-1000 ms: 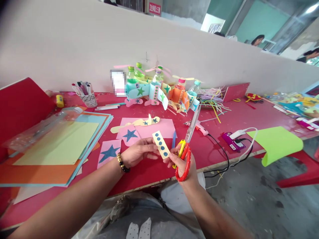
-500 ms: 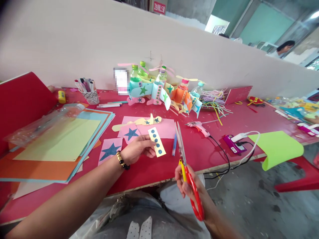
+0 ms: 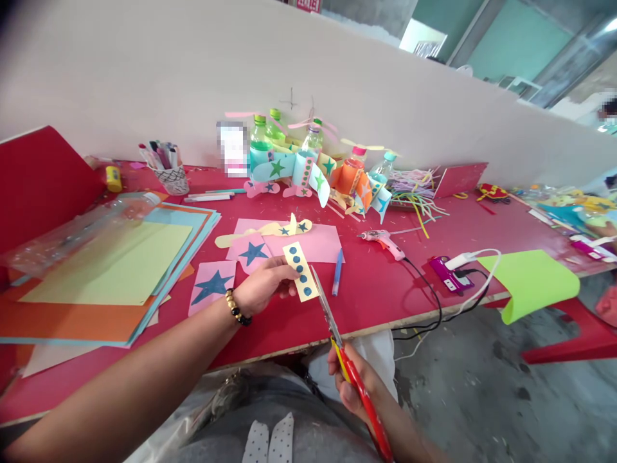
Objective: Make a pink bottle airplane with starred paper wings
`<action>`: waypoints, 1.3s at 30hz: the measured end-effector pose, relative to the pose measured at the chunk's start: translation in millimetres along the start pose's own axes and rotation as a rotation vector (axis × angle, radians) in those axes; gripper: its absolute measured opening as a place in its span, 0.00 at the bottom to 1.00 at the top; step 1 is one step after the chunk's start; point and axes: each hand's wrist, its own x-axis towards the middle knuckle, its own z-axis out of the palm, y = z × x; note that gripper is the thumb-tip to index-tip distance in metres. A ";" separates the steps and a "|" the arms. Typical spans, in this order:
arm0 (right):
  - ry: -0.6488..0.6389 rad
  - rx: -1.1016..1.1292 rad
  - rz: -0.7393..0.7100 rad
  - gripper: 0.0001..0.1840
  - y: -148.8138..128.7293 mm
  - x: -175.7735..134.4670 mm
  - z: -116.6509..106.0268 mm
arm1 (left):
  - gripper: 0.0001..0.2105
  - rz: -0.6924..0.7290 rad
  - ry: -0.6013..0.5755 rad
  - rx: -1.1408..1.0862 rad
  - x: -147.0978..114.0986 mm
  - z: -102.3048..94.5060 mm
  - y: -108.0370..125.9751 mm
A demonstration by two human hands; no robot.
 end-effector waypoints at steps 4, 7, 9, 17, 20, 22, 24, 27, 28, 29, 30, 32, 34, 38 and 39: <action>-0.010 0.014 -0.026 0.32 -1.6 1.6 2.7 | 0.13 -0.010 0.022 -0.012 0.8 0.1 0.3; -0.013 0.008 -0.023 0.31 -1.2 1.4 2.4 | 0.13 -0.014 0.027 -0.026 0.5 0.4 0.9; -0.002 0.007 -0.012 0.31 -0.7 0.9 1.4 | 0.12 -0.014 0.024 -0.035 0.2 0.8 1.2; -0.002 -0.017 -0.007 0.33 0.7 -0.2 -2.0 | 0.12 -0.014 0.003 -0.052 -0.8 2.2 1.6; -0.005 -0.015 0.007 0.33 -0.1 -0.7 -1.4 | 0.13 -0.018 -0.003 -0.052 -0.9 2.3 1.7; -0.013 -0.018 0.020 0.33 -0.6 -1.1 -1.3 | 0.13 -0.018 -0.008 -0.053 -0.7 2.2 1.7; -0.021 -0.027 0.024 0.32 -0.9 -1.5 -1.4 | 0.12 -0.018 -0.014 -0.055 -0.4 2.3 1.5; -0.014 -0.037 0.021 0.33 -0.6 -1.9 -2.0 | 0.12 -0.020 -0.019 -0.056 0.1 2.5 1.3; -0.005 -0.036 0.025 0.32 -0.2 -2.0 -2.3 | 0.12 -0.023 -0.019 -0.055 0.1 2.7 1.3; 0.004 -0.032 0.030 0.32 0.3 -2.1 -2.5 | 0.12 -0.026 -0.019 -0.054 0.1 2.8 1.5; 0.007 -0.027 0.033 0.32 1.0 -2.2 -2.8 | 0.12 -0.029 -0.018 -0.052 0.0 3.0 1.8; 0.017 -0.024 0.031 0.31 2.7 -2.4 -3.3 | 0.12 -0.037 -0.014 -0.048 -0.6 3.4 2.8; 0.020 -0.034 0.015 0.30 4.2 -2.4 -3.6 | 0.13 -0.043 -0.010 -0.044 -1.4 4.0 4.0; 0.021 -0.079 0.024 0.31 4.2 -2.5 -3.2 | 0.12 -0.048 -0.004 -0.044 -2.6 4.9 5.5; 0.031 -0.090 0.030 0.31 3.6 -2.5 -2.8 | 0.12 -0.048 -0.004 -0.046 -2.6 5.0 5.4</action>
